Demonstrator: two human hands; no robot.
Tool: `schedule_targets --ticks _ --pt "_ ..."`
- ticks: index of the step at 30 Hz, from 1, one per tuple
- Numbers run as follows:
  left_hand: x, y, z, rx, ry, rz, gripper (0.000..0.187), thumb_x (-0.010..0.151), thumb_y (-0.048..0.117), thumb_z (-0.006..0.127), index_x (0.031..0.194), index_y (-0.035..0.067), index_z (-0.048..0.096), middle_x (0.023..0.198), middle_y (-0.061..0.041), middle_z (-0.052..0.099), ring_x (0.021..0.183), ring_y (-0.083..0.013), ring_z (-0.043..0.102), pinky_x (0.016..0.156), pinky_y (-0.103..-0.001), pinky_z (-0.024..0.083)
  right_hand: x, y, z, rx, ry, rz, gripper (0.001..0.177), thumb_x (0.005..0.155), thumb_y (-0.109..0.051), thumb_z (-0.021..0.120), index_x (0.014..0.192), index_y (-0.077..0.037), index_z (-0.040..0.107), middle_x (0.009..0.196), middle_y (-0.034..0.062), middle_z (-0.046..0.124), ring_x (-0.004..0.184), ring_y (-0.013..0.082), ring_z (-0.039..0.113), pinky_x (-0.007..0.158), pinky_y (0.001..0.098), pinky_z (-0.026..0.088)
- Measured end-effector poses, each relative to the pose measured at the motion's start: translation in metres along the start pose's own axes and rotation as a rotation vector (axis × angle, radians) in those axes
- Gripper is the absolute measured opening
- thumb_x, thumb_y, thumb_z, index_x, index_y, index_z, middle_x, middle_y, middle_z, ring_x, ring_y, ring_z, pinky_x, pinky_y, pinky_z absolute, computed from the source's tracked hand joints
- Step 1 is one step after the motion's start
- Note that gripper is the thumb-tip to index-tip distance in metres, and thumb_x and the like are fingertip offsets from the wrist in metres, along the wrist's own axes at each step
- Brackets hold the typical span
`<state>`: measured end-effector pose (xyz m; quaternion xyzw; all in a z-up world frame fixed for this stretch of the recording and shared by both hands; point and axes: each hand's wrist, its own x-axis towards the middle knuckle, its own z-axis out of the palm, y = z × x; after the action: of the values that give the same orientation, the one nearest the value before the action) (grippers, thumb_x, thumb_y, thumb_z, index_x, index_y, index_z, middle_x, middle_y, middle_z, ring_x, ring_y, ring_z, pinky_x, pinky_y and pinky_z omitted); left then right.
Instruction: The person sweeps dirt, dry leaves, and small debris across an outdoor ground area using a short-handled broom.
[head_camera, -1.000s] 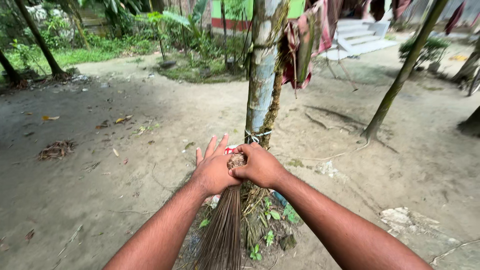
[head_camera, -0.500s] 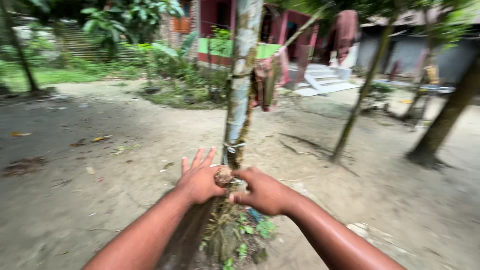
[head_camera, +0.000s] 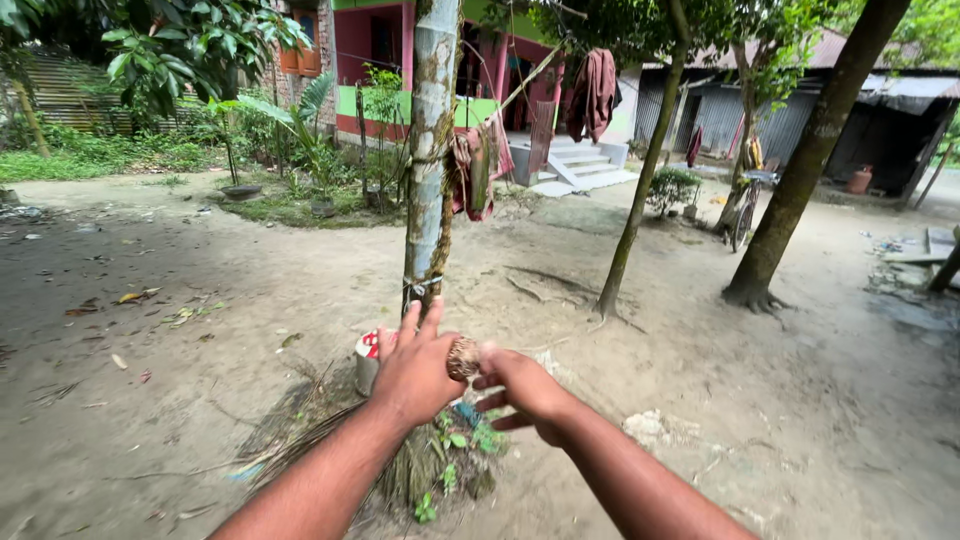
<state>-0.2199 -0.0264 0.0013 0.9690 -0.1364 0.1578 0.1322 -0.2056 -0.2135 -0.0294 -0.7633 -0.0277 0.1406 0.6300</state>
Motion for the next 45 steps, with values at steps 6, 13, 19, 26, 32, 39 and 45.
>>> schedule_targets --ticks 6,13,19,26,32,39,45 --pt "-0.082 -0.026 -0.007 0.003 -0.029 0.261 0.067 0.074 0.040 0.082 0.134 0.022 0.061 0.167 -0.008 0.016 0.155 -0.0321 0.008 0.119 -0.069 0.006 -0.053 0.040 0.059 0.228 -0.217 0.317 0.082 0.087 -0.082 0.029 0.124 -0.015 0.060 0.102 0.0079 0.071 0.085 0.0230 0.074 0.065 0.0406 0.061" --pt "-0.180 -0.100 -0.025 0.268 -0.451 0.448 0.075 0.075 0.041 0.081 0.141 0.017 0.055 0.172 -0.007 0.011 0.159 -0.0301 0.001 0.122 -0.068 0.003 -0.094 0.084 0.183 0.389 -0.550 0.417 0.097 0.085 -0.088 0.033 0.125 -0.007 0.067 0.100 0.0124 0.077 0.079 0.0184 0.077 0.060 0.0324 0.063" --pt "-0.262 -0.157 -0.002 0.272 -0.474 0.639 0.090 0.073 0.038 0.084 0.149 0.008 0.047 0.170 -0.009 0.014 0.157 -0.0291 0.004 0.118 -0.071 0.001 -0.134 0.148 0.276 0.531 -0.452 0.498 0.075 0.094 -0.078 0.044 0.105 -0.007 0.065 0.080 0.0076 0.076 0.051 0.0111 0.067 0.043 0.0251 0.053" --pt "-0.317 -0.177 -0.007 0.300 -0.427 0.650 0.089 0.069 0.046 0.085 0.145 0.015 0.052 0.167 -0.006 0.022 0.155 -0.0267 0.009 0.117 -0.072 0.002 -0.173 0.166 0.319 0.611 -0.424 0.502 0.055 0.095 -0.065 0.055 0.095 -0.011 0.065 0.066 0.0004 0.067 0.039 0.0077 0.053 0.034 0.0254 0.045" --pt "-0.333 -0.197 -0.021 0.330 -0.516 0.441 0.070 0.071 0.048 0.085 0.133 0.022 0.063 0.168 -0.002 0.022 0.157 -0.0245 0.009 0.121 -0.070 0.001 -0.164 0.168 0.352 0.651 -0.391 0.568 0.049 0.101 -0.060 0.050 0.099 -0.013 0.065 0.071 -0.0021 0.065 0.047 0.0043 0.053 0.046 0.0252 0.052" --pt "-0.329 -0.225 -0.022 0.311 -0.526 -0.066 0.050 0.090 0.045 0.073 0.134 0.022 0.061 0.167 -0.006 0.019 0.154 -0.0268 0.012 0.120 -0.068 0.008 -0.154 0.173 0.358 0.885 -0.196 0.650 0.042 0.097 -0.058 0.047 0.092 -0.019 0.063 0.067 -0.0046 0.064 0.045 0.0053 0.045 0.046 0.0249 0.046" --pt "-0.318 -0.239 0.009 -0.011 -0.381 -0.228 0.037 0.107 0.035 0.044 0.109 0.017 0.076 0.119 -0.011 0.076 0.108 -0.0321 0.071 0.098 -0.052 0.055 -0.159 0.134 0.379 0.857 -0.242 0.460 0.041 0.099 -0.055 0.043 0.102 -0.019 0.061 0.074 -0.0034 0.066 0.047 0.0056 0.045 0.049 0.0250 0.045"
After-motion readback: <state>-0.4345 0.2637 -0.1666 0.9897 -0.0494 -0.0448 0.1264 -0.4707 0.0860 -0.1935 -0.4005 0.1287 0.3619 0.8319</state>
